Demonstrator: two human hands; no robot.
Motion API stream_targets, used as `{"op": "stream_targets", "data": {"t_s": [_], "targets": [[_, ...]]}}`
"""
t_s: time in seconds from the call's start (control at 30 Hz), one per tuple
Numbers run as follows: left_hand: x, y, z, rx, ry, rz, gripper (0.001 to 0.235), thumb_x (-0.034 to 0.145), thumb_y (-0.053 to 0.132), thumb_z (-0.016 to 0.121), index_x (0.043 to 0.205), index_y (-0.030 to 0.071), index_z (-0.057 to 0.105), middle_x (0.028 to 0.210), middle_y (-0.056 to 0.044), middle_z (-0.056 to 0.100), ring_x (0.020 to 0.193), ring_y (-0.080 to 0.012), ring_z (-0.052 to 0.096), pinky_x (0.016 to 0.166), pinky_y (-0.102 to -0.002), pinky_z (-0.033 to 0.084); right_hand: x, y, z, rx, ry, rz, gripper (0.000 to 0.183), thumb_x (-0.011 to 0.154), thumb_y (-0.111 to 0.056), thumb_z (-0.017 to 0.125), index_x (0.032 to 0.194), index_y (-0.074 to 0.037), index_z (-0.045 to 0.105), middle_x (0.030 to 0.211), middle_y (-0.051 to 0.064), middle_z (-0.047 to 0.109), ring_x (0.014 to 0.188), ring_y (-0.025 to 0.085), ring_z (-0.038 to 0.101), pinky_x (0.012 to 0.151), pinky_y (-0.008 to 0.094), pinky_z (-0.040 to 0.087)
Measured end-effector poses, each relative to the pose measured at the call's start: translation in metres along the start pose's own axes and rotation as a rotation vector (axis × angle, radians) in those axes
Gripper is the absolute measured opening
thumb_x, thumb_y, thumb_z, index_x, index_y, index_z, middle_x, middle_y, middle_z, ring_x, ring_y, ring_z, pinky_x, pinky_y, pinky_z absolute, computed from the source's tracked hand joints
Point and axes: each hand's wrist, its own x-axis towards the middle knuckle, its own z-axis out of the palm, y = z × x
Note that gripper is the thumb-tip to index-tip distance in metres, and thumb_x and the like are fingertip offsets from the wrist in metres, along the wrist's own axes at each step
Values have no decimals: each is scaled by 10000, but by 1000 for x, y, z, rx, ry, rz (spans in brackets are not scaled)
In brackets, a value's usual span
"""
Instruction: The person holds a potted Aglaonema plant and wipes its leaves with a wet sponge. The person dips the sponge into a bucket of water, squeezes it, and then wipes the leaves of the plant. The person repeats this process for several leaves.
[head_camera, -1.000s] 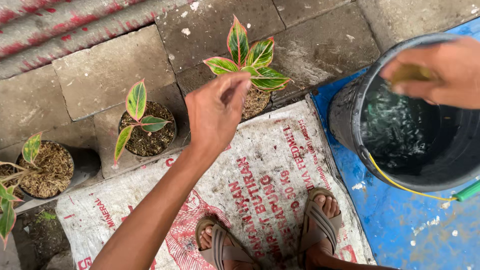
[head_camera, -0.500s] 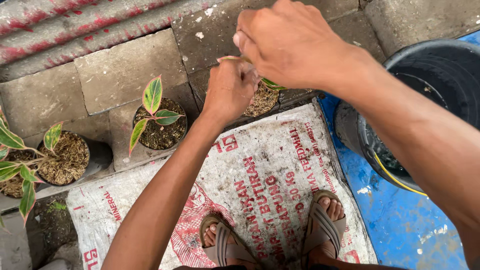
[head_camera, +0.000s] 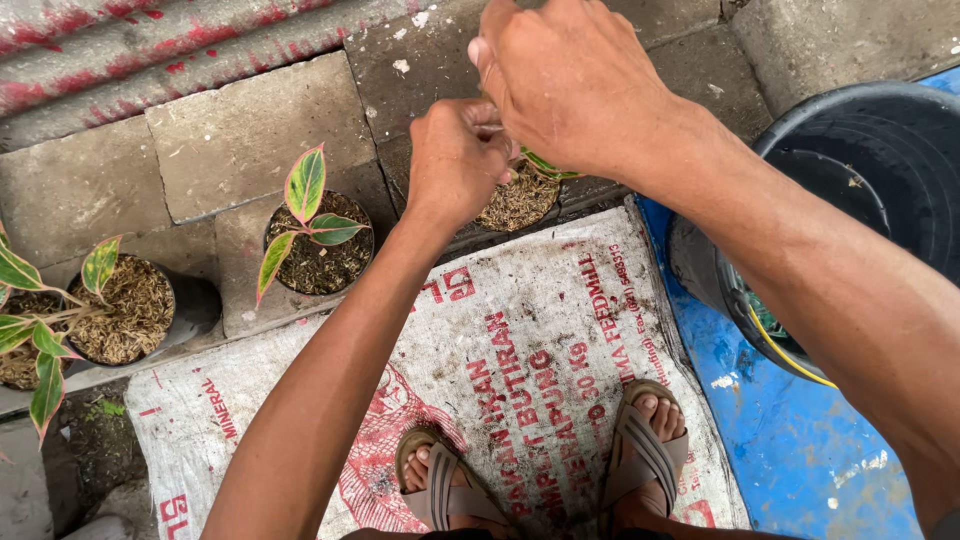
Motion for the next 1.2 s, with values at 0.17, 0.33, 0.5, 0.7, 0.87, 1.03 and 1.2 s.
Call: {"op": "stream_targets", "data": {"t_s": [0.17,0.33,0.5,0.7,0.87,1.03,1.2], "targets": [[-25,-8,-3,39,128,144,82,852,58,747,923,59,789,805,-59,800,641,-85,747,589,-274,601,-16,12,-24,176,-55,-8,250,1111,-183,559,1006,19,661,894,233,685,882,469,666,797,563,509],[-76,-30,11,13,18,-50,116,921,180,724,954,99,800,759,-33,789,653,-100,757,619,-259,593,-53,47,-36,229,-383,235,235,974,-249,630,1059,-34,675,883,226,711,867,437,691,780,527,517],[-105,-62,36,-160,-62,-425,249,994,211,610,1110,27,733,952,-118,778,828,-149,785,665,-314,649,-74,94,9,144,-495,417,214,885,-184,682,1046,-49,726,948,223,743,951,390,729,892,476,547],[-104,-95,62,-701,91,-641,553,962,19,478,1499,27,347,1445,-169,486,1265,-256,592,916,-355,648,-63,111,80,139,-796,467,431,873,-142,605,1299,-179,659,1085,154,731,915,336,735,841,485,554],[-85,-115,73,-783,114,-577,761,869,-36,458,1577,21,187,1529,-184,433,1318,-278,543,1013,-381,597,-61,99,99,364,-969,582,377,877,-98,523,1223,16,620,910,176,745,674,275,750,639,437,600],[-65,-128,62,-682,73,-475,542,872,44,485,1262,-333,482,1687,-167,205,1317,-288,572,1006,-415,632,-74,102,101,402,-937,576,393,854,-120,530,1225,-30,622,890,176,739,686,301,751,648,444,618],[-28,-122,39,-507,142,-577,741,814,183,551,1515,18,376,1595,-175,399,1306,-293,560,1014,-391,536,-101,86,123,407,-803,432,366,852,-258,638,1115,-8,684,968,204,721,897,321,718,828,478,563]]}}
